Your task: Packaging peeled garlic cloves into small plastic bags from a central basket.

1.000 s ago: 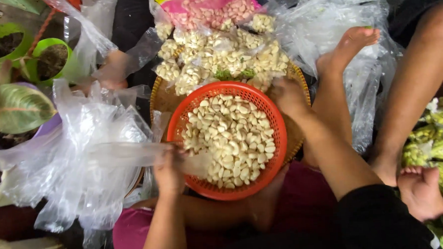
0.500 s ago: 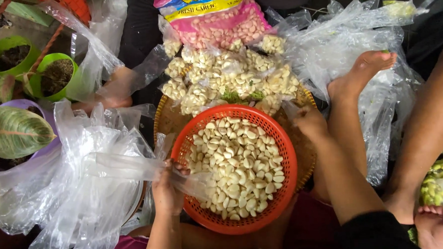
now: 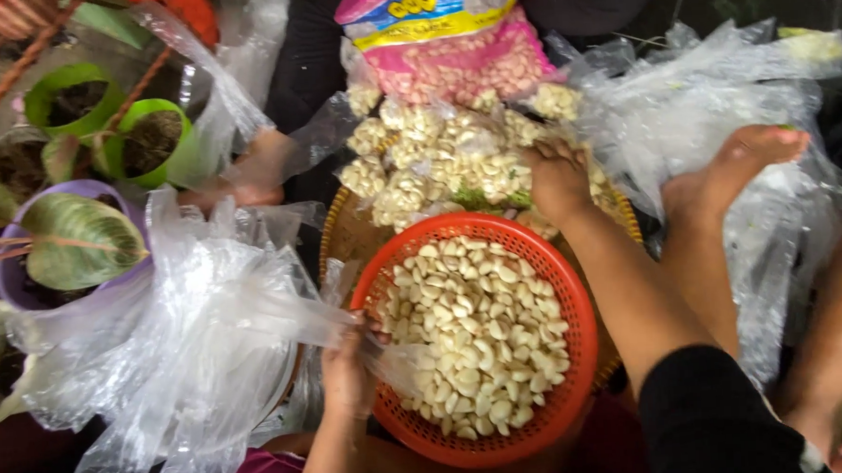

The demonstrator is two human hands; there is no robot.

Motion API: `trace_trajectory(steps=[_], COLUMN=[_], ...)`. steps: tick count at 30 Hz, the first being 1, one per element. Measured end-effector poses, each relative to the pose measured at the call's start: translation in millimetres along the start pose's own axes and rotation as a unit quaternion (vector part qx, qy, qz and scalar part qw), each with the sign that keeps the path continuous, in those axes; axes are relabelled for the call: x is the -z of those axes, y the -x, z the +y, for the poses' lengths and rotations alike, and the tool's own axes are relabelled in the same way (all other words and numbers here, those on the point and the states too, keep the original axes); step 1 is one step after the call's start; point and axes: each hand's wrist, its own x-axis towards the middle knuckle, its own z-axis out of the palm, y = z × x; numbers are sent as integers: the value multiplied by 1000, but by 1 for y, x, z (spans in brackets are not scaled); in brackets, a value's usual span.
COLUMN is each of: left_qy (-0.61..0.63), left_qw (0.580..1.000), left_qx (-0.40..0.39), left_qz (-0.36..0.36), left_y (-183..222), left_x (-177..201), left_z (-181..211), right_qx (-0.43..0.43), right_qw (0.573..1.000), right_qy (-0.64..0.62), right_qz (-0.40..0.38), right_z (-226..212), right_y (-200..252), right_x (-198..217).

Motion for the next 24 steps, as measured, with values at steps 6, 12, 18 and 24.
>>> trace_trajectory(steps=[6, 12, 18, 24], left_qy=[-44, -35, -22, 172], left_qw=[999, 998, 975, 897], left_qx=[13, 46, 184, 298], left_qz=[-7, -36, -125, -277], left_y=[-3, 0, 27, 19], left_x=[-4, -9, -28, 4], left_z=[2, -3, -5, -30], right_qx=[-47, 41, 103, 228], right_qw=[988, 981, 907, 877], right_qy=[142, -95, -367, -412], right_qz=[-35, 166, 181, 99], right_z=[6, -47, -177, -251], right_y=[-15, 26, 114, 201], right_x=[-18, 41, 109, 146])
